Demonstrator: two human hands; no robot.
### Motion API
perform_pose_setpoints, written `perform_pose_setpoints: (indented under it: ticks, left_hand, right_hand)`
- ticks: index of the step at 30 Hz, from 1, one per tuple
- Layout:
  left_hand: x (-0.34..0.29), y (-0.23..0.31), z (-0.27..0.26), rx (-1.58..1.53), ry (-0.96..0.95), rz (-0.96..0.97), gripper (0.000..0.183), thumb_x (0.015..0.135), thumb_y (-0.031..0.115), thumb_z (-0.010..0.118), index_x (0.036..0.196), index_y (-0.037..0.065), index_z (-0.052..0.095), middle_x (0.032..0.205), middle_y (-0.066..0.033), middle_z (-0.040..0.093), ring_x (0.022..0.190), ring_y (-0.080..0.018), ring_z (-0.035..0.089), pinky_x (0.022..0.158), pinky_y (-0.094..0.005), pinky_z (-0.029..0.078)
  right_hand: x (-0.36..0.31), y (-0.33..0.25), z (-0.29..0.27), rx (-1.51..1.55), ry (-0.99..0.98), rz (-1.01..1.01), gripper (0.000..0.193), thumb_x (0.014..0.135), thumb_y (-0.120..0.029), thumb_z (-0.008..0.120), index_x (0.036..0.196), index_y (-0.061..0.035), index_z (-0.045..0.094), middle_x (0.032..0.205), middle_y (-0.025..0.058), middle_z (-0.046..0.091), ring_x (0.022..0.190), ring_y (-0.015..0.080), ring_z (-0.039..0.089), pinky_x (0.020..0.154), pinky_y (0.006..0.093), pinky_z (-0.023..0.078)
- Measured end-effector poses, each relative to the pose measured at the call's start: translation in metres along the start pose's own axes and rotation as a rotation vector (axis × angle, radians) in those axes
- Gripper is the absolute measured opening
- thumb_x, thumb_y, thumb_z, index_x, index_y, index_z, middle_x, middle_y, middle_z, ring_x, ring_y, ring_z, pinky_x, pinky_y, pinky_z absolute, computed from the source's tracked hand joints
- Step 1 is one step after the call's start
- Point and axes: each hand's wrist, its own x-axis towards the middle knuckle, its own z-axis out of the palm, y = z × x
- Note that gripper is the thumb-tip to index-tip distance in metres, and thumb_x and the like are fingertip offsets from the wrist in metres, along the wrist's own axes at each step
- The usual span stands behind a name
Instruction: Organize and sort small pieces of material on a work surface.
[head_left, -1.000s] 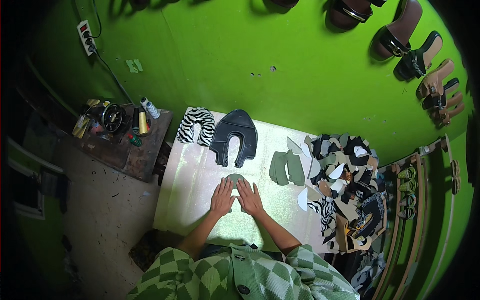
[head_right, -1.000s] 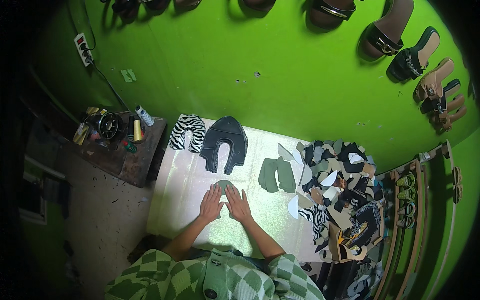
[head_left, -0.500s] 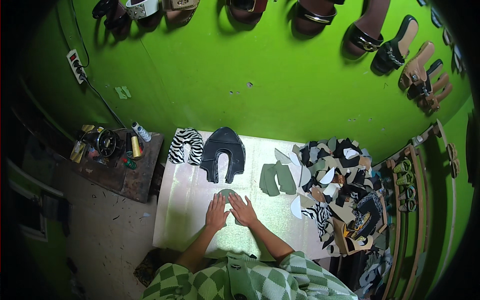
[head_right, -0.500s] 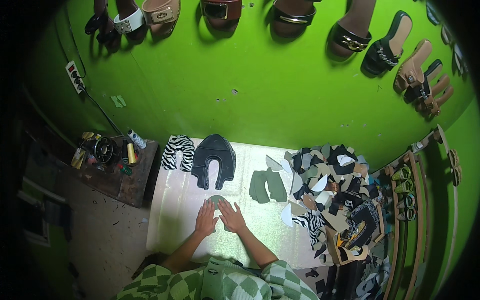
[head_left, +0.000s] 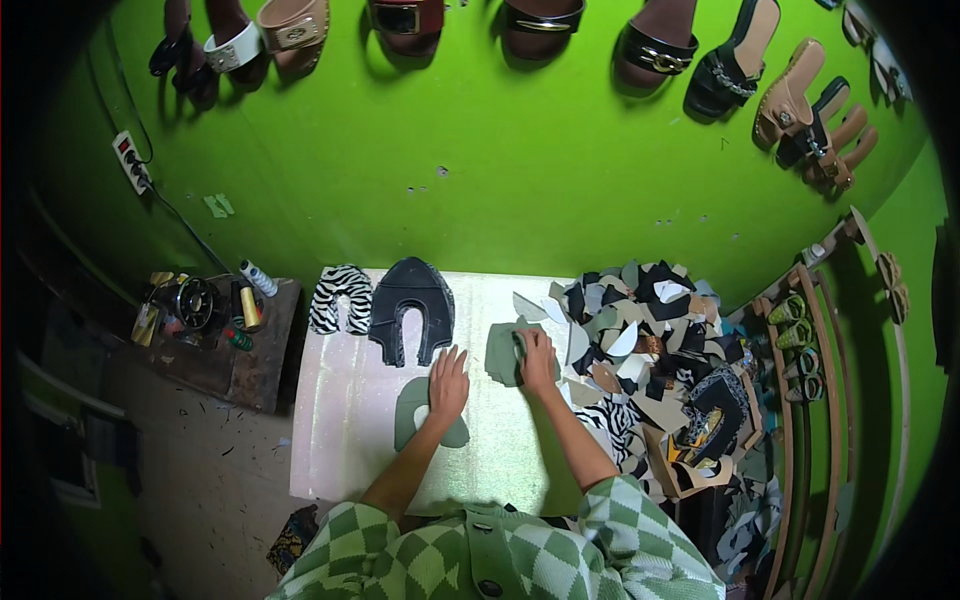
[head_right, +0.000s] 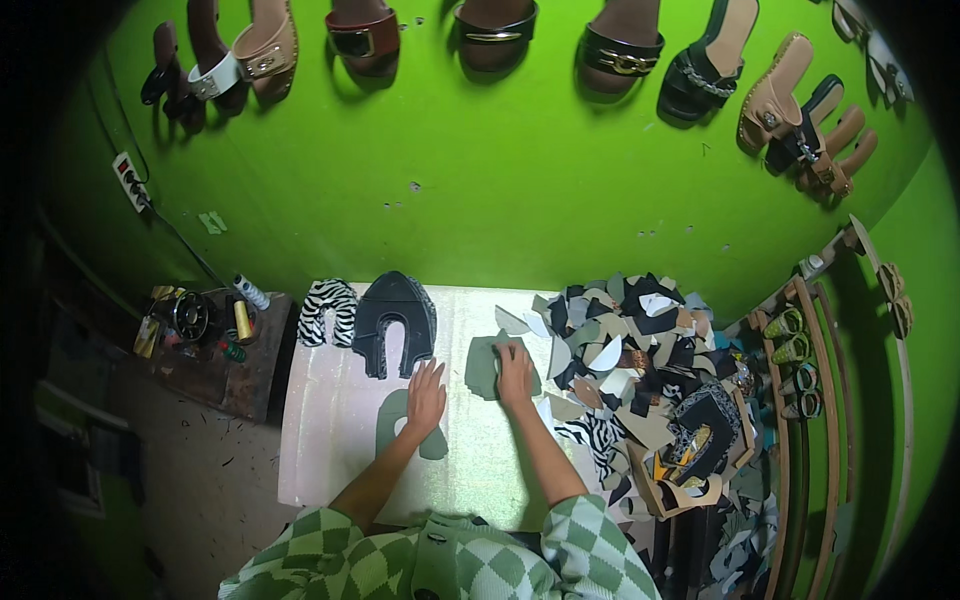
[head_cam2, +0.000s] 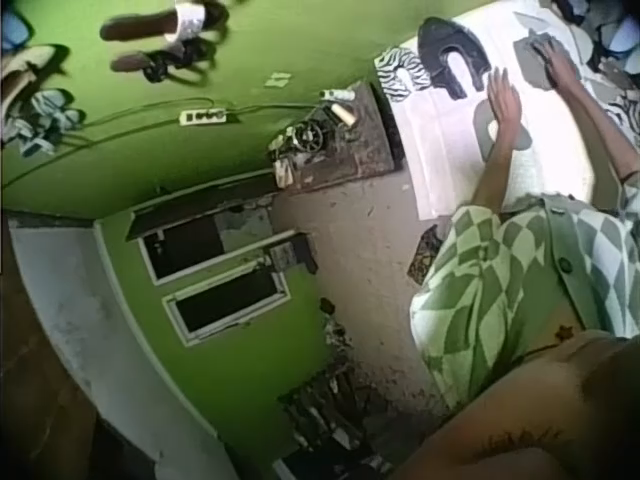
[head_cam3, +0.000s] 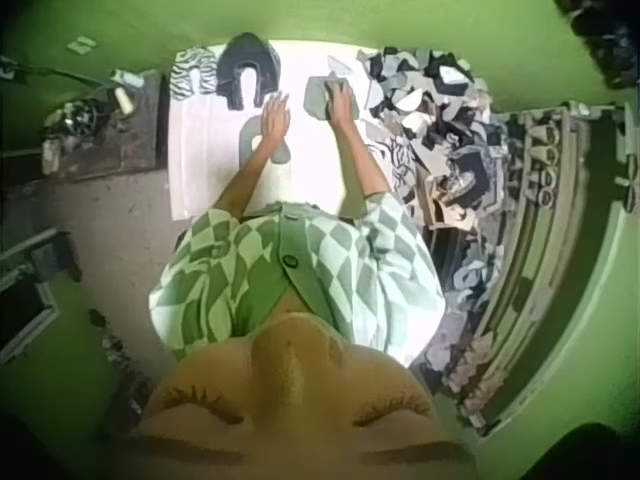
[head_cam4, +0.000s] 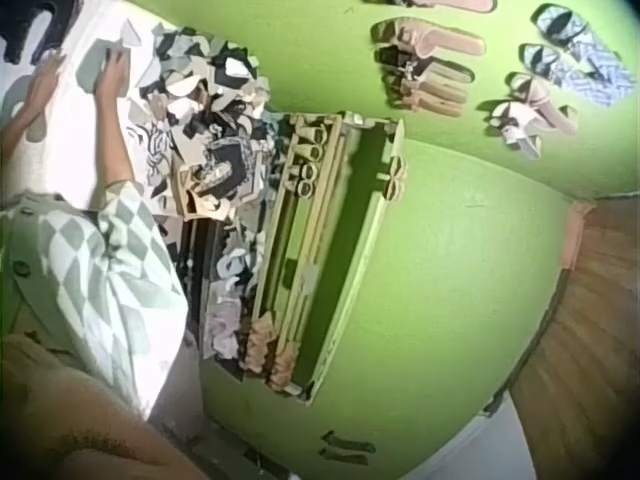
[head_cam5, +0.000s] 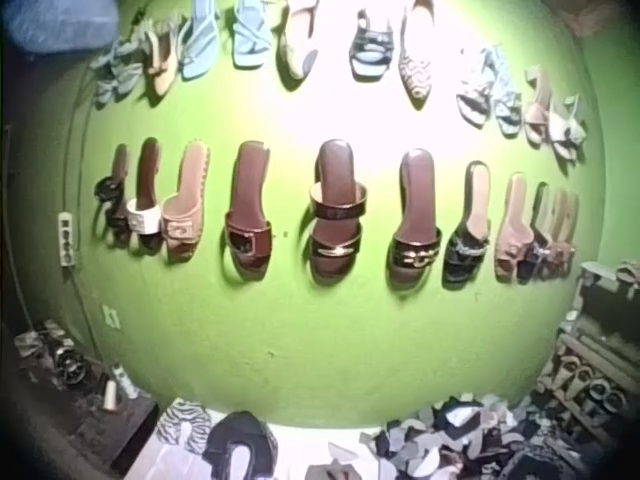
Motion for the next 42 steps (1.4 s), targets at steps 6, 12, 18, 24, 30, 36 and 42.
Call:
perform_pose_setpoints:
  ticks: [6, 12, 18, 24, 30, 36, 42]
  left_hand:
    - [0.058, 0.022, 0.044, -0.034, -0.089, -0.048, 0.045, 0.081, 0.015, 0.058, 0.125, 0.010, 0.049, 0.136, -0.0164, 0.036, 0.129, -0.0372, 0.027, 0.105, -0.0461, 0.024]
    - [0.075, 0.028, 0.073, -0.032, -0.092, -0.047, 0.039, 0.072, 0.014, 0.070, 0.108, 0.008, 0.056, 0.132, -0.0199, 0.039, 0.128, -0.0403, 0.028, 0.100, -0.0463, 0.031]
    - [0.068, 0.035, 0.050, -0.051, 0.025, 0.038, 0.027, 0.070, 0.009, 0.070, 0.093, 0.005, 0.058, 0.123, -0.0127, 0.049, 0.125, -0.0371, 0.037, 0.093, -0.0436, 0.039]
    - [0.051, 0.050, 0.011, -0.120, -0.015, 0.110, 0.016, 0.076, 0.010, 0.064, 0.090, 0.007, 0.058, 0.111, -0.0096, 0.056, 0.114, -0.0327, 0.048, 0.085, -0.0386, 0.043]
    - [0.003, 0.075, -0.038, -0.407, -0.165, -0.123, 0.015, 0.082, 0.016, 0.060, 0.092, 0.006, 0.058, 0.081, -0.0130, 0.064, 0.072, -0.0339, 0.062, 0.062, -0.0378, 0.046]
    - [-0.057, 0.070, -0.038, -0.598, -0.413, -0.212, 0.014, 0.080, 0.013, 0.063, 0.091, 0.004, 0.061, 0.076, -0.0134, 0.064, 0.069, -0.0244, 0.064, 0.062, -0.0320, 0.047]
    - [-0.085, 0.069, -0.017, -0.306, -0.312, 0.128, 0.048, 0.075, 0.006, 0.061, 0.122, 0.008, 0.048, 0.123, -0.0148, 0.051, 0.114, -0.0351, 0.046, 0.098, -0.0418, 0.037]
  right_hand:
    - [0.040, 0.038, 0.003, -0.257, -0.183, -0.063, 0.045, 0.079, -0.003, 0.047, 0.121, -0.0191, 0.053, 0.129, 0.0146, 0.041, 0.115, 0.0305, 0.042, 0.091, 0.0411, 0.035]
    - [0.060, 0.065, 0.023, -0.186, -0.234, -0.209, 0.033, 0.073, -0.010, 0.062, 0.105, -0.0202, 0.060, 0.127, 0.0122, 0.042, 0.119, 0.0303, 0.039, 0.092, 0.0434, 0.034]
    - [0.048, 0.068, -0.005, -0.086, -0.184, -0.332, 0.022, 0.068, -0.014, 0.069, 0.088, -0.0105, 0.061, 0.122, 0.0072, 0.049, 0.114, 0.0274, 0.043, 0.091, 0.0424, 0.033]
    - [0.013, 0.050, -0.051, 0.009, -0.099, -0.387, 0.012, 0.074, -0.018, 0.067, 0.082, -0.0099, 0.062, 0.094, -0.0004, 0.063, 0.096, 0.0190, 0.054, 0.091, 0.0422, 0.031]
    - [-0.050, 0.031, -0.088, 0.198, -0.222, -0.165, 0.014, 0.079, -0.022, 0.064, 0.081, -0.0075, 0.065, 0.078, 0.0047, 0.066, 0.072, 0.0217, 0.060, 0.081, 0.0351, 0.038]
    - [-0.116, 0.027, -0.103, 0.363, -0.512, 0.183, 0.020, 0.078, -0.019, 0.067, 0.093, -0.0051, 0.065, 0.072, 0.0113, 0.062, 0.061, 0.0213, 0.057, 0.059, 0.0313, 0.044]
    - [-0.151, 0.029, -0.084, -0.013, -0.216, -0.071, 0.033, 0.079, -0.012, 0.060, 0.111, -0.0086, 0.056, 0.106, 0.0090, 0.058, 0.099, 0.0267, 0.053, 0.086, 0.0376, 0.037]
